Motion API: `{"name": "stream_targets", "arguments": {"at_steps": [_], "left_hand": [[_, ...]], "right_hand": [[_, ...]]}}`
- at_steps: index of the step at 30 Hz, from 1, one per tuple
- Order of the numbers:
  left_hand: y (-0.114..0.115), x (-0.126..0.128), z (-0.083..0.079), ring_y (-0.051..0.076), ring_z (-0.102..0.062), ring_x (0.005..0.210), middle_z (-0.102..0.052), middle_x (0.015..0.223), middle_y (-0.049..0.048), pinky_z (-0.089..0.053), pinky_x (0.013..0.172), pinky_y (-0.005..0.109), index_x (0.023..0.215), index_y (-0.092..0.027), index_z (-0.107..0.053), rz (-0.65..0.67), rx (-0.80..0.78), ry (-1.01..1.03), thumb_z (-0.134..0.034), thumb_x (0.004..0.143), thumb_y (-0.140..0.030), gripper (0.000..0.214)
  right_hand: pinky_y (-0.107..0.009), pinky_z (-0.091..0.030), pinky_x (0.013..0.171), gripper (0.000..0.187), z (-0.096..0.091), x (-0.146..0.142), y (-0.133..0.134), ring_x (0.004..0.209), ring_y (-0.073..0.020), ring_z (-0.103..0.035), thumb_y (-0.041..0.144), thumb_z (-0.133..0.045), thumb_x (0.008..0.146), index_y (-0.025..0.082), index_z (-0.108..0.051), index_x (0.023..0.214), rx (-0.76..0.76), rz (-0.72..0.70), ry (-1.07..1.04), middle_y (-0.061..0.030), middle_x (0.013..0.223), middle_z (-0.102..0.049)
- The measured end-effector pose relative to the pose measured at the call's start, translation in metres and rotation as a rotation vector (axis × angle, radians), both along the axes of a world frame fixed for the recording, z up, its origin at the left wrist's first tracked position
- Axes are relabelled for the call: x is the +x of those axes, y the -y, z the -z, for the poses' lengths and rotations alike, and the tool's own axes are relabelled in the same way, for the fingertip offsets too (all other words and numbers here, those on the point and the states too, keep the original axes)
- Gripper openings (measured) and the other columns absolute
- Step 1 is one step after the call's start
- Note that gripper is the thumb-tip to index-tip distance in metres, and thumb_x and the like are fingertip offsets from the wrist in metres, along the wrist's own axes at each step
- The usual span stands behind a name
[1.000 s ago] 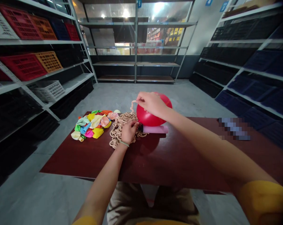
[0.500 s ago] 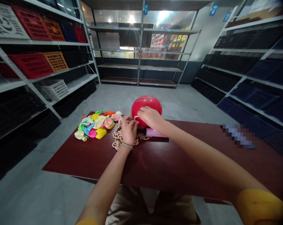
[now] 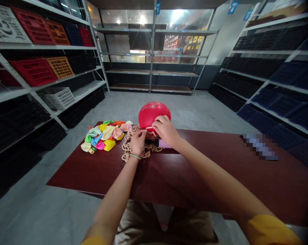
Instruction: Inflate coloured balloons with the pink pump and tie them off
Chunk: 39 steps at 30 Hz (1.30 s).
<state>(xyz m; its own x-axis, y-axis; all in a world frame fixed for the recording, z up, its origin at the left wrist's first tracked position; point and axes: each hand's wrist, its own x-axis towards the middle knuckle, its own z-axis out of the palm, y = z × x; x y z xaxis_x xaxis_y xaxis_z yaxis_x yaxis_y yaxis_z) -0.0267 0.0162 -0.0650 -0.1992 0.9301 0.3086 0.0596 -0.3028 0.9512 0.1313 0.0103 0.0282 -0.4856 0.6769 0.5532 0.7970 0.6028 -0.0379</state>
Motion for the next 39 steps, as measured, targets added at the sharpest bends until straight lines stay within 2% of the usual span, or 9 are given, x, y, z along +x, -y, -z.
{"name": "stream_targets", "arguments": {"at_steps": [3, 7, 9, 13, 18, 23, 26, 31, 39], "left_hand": [[0.001, 0.001, -0.001, 0.018, -0.063, 0.079, -0.071, 0.082, 0.0045, -0.050, 0.076, 0.030, 0.083, -0.016, -0.073, -0.038, 0.023, 0.013, -0.061, 0.087, -0.038, 0.026], [0.007, 0.004, -0.008, 0.020, -0.063, 0.088, -0.071, 0.087, 0.0059, -0.049, 0.088, 0.034, 0.079, -0.018, -0.072, -0.148, 0.198, -0.145, -0.060, 0.088, -0.032, 0.020], [0.011, 0.007, -0.010, 0.020, -0.063, 0.091, -0.070, 0.089, 0.0067, -0.049, 0.090, 0.035, 0.081, -0.019, -0.072, -0.184, 0.268, -0.213, -0.059, 0.090, -0.030, 0.020], [0.014, 0.011, -0.008, 0.020, -0.063, 0.093, -0.069, 0.092, 0.0075, -0.049, 0.090, 0.036, 0.084, -0.018, -0.073, -0.226, 0.326, -0.280, -0.059, 0.091, -0.029, 0.019], [0.015, 0.014, -0.004, 0.020, -0.063, 0.091, -0.068, 0.093, 0.0079, -0.050, 0.086, 0.036, 0.087, -0.017, -0.072, -0.202, 0.349, -0.345, -0.059, 0.092, -0.030, 0.019], [0.018, 0.015, -0.006, 0.020, -0.063, 0.088, -0.068, 0.092, 0.0082, -0.050, 0.085, 0.035, 0.086, -0.017, -0.073, -0.186, 0.315, -0.360, -0.059, 0.092, -0.030, 0.020], [0.017, 0.016, -0.004, 0.020, -0.063, 0.089, -0.068, 0.093, 0.0084, -0.050, 0.085, 0.035, 0.087, -0.018, -0.073, -0.173, 0.290, -0.384, -0.059, 0.091, -0.029, 0.019], [0.012, 0.016, 0.001, 0.021, -0.063, 0.089, -0.069, 0.092, 0.0082, -0.049, 0.087, 0.037, 0.087, -0.018, -0.074, -0.187, 0.250, -0.405, -0.060, 0.090, -0.028, 0.018], [0.012, 0.012, -0.003, 0.020, -0.062, 0.086, -0.068, 0.089, 0.0074, -0.050, 0.084, 0.034, 0.085, -0.018, -0.073, -0.219, 0.289, -0.454, -0.060, 0.090, -0.028, 0.017]], "right_hand": [[-0.035, -0.043, 0.081, 0.020, 0.006, -0.002, 0.005, 0.090, -0.0225, -0.056, 0.022, -0.045, 0.097, 0.020, -0.063, 0.090, -0.104, 0.131, -0.151, -0.0086, 0.094, -0.064], [-0.033, -0.045, 0.074, 0.014, 0.016, -0.001, 0.010, 0.079, -0.0212, -0.063, 0.026, -0.048, 0.095, 0.021, -0.060, 0.099, -0.369, 0.270, -0.404, -0.0058, 0.085, -0.069], [-0.033, -0.047, 0.076, 0.013, 0.024, 0.001, 0.011, 0.080, -0.0211, -0.065, 0.028, -0.048, 0.094, 0.023, -0.059, 0.100, -0.455, 0.281, -0.528, -0.0048, 0.084, -0.070], [-0.035, -0.049, 0.082, 0.012, 0.046, 0.000, 0.008, 0.086, -0.0211, -0.066, 0.032, -0.048, 0.093, 0.025, -0.057, 0.098, -0.532, 0.253, -0.729, -0.0039, 0.088, -0.070], [-0.037, -0.050, 0.084, 0.016, 0.074, -0.008, 0.001, 0.089, -0.0196, -0.064, 0.039, -0.044, 0.092, 0.025, -0.051, 0.095, -0.550, 0.115, -1.002, -0.0036, 0.093, -0.067], [-0.035, -0.051, 0.079, 0.022, 0.090, -0.012, -0.010, 0.088, -0.0194, -0.063, 0.045, -0.040, 0.093, 0.024, -0.046, 0.091, -0.525, 0.098, -1.087, -0.0038, 0.090, -0.064], [-0.033, -0.051, 0.075, 0.022, 0.093, -0.016, -0.014, 0.086, -0.0182, -0.062, 0.046, -0.036, 0.094, 0.025, -0.043, 0.094, -0.508, 0.103, -1.121, -0.0028, 0.090, -0.063], [-0.029, -0.049, 0.066, 0.021, 0.093, -0.032, -0.017, 0.071, -0.0154, -0.059, 0.043, -0.028, 0.096, 0.025, -0.038, 0.099, -0.504, 0.128, -1.157, -0.0005, 0.083, -0.059], [-0.029, -0.047, 0.067, 0.017, 0.091, -0.038, -0.022, 0.074, -0.0169, -0.059, 0.040, -0.029, 0.096, 0.026, -0.039, 0.099, -0.458, 0.171, -1.112, -0.0009, 0.084, -0.059]]}}
